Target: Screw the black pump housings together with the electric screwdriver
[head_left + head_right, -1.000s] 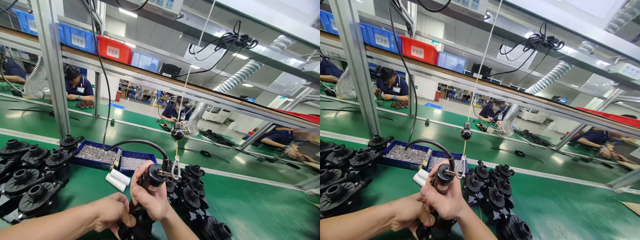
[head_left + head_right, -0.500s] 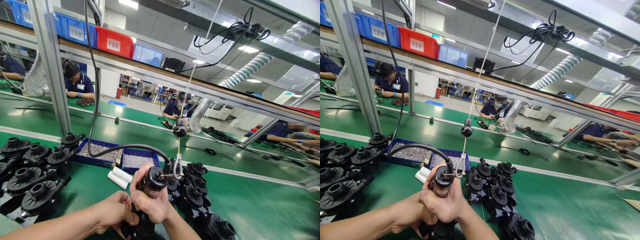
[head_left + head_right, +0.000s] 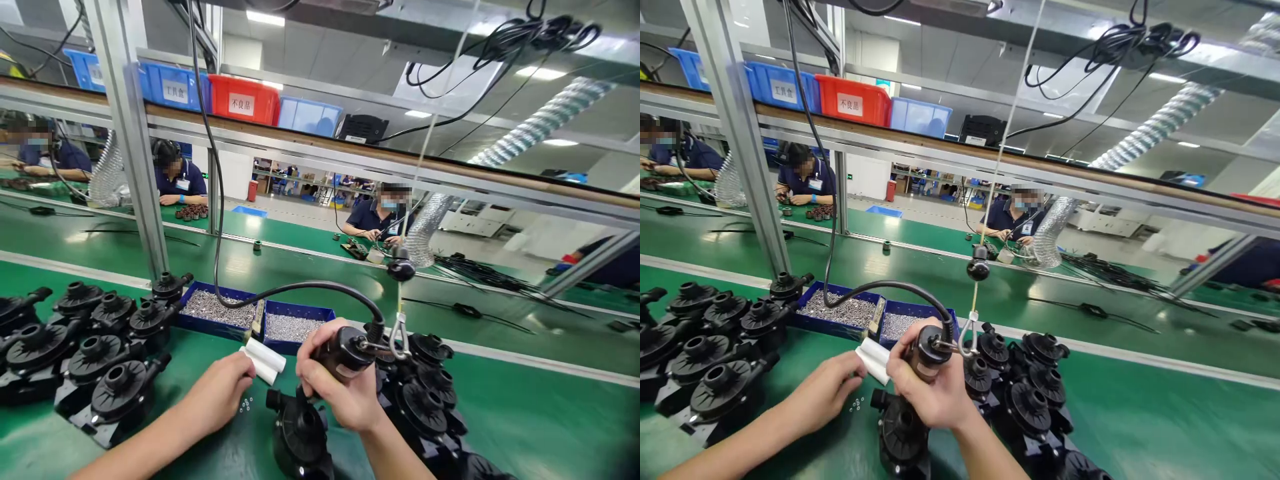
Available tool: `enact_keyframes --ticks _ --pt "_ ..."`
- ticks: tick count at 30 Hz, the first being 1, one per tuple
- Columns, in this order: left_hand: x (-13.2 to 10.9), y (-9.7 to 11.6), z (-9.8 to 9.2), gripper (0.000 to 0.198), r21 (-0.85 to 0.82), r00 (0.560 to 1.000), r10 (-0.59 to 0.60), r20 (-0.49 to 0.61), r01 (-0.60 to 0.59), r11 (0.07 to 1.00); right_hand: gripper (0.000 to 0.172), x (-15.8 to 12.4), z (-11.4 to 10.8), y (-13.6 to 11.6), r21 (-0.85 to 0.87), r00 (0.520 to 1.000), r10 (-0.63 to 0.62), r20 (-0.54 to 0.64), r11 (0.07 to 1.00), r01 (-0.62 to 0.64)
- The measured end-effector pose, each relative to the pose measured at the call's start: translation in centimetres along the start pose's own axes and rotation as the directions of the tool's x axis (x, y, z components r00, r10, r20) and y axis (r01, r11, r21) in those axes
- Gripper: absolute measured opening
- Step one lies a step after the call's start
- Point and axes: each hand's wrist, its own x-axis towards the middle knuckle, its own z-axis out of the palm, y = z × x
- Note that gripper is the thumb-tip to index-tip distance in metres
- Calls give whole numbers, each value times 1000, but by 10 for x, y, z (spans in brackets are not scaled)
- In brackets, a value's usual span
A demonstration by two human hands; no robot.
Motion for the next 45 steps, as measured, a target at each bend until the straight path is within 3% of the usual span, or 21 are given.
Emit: enact_keyframes --ticks 2,4,7,10,14,18,22,24,26,27,29,31,37,41,45 --pt "1 -6 -5 21 232 998 -40 41 29 972 24 2 2 -4 -36 996 41 -81 998 -44" --pt "1 -7 -3 27 332 985 -113 129 65 941 26 3 6 -10 -50 987 75 -143 995 -83" --pt "2 -4 5 25 347 980 -120 159 58 936 26 3 13 -17 -74 979 84 -183 992 -99" --pt "2 0 12 15 300 989 -117 92 85 950 23 2 15 -16 -132 971 66 -228 986 -98" --pt "4 7 17 7 377 969 -222 105 168 911 21 2 11 -8 -290 969 -2 -248 954 -73" --pt "5 18 28 30 481 951 -257 169 148 864 18 2 6 -7 -405 976 -63 -210 914 -28" --pt "-2 19 46 45 564 976 -174 129 72 823 14 1 8 -21 -379 955 -125 -270 925 14" --pt "-4 15 55 37 400 994 -75 76 39 916 14 -1 8 -29 -325 938 -176 -300 943 73" --pt "-2 13 63 21 -40 992 -98 73 101 994 15 -3 7 -36 -248 935 -201 -292 960 129" --pt "0 13 65 17 -298 976 -166 141 202 933 15 -4 7 -39 -205 939 -198 -281 968 142" --pt "6 16 69 13 -597 882 -259 393 459 658 15 -7 9 -42 -129 953 -165 -254 982 136" --pt "11 21 69 11 -635 779 -257 572 619 463 17 -10 14 -43 -72 958 -116 -261 992 100" --pt "16 29 58 28 -645 706 -241 666 707 290 26 -13 33 -40 26 945 -9 -327 999 18" --pt "12 30 48 31 -667 718 -253 649 696 266 24 -11 33 -29 31 954 -6 -300 999 16" --pt "6 32 39 32 -690 771 -220 597 634 349 22 -8 27 -17 6 972 -37 -232 999 39"
